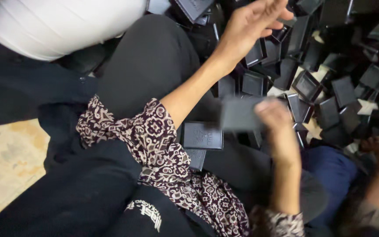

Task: The person sits on the floor among a large pile of black plastic boxes, picks up boxes one at a time, turns them over and closes or fits the lids, and sets them back onto the pile. Other people around them handle boxes from the same pile.

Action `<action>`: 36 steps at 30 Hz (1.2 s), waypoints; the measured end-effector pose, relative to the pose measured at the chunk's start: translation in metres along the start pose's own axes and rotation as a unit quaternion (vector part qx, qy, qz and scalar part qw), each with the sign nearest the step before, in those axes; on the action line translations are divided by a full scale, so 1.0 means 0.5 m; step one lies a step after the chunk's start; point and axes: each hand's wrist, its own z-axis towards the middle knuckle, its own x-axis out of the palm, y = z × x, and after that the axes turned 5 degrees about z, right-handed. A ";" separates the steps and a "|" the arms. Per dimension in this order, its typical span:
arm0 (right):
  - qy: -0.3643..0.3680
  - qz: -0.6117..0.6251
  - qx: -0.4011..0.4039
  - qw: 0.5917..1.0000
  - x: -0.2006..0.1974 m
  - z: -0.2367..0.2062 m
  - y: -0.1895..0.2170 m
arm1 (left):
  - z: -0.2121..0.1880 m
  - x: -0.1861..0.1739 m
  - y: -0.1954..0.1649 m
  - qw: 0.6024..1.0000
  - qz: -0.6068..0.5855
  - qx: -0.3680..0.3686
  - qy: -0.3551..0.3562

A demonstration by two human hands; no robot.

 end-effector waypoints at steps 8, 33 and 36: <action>0.167 -0.193 0.166 0.953 0.138 -0.054 0.004 | -0.001 0.012 0.034 0.998 0.016 -0.053 -0.004; 0.044 -0.234 -0.074 0.969 0.104 -0.194 0.082 | -0.031 -0.025 0.047 0.985 0.000 -0.170 0.005; -0.106 -0.356 -0.145 0.917 0.030 -0.290 0.204 | -0.035 -0.029 0.041 0.984 -0.014 -0.179 0.020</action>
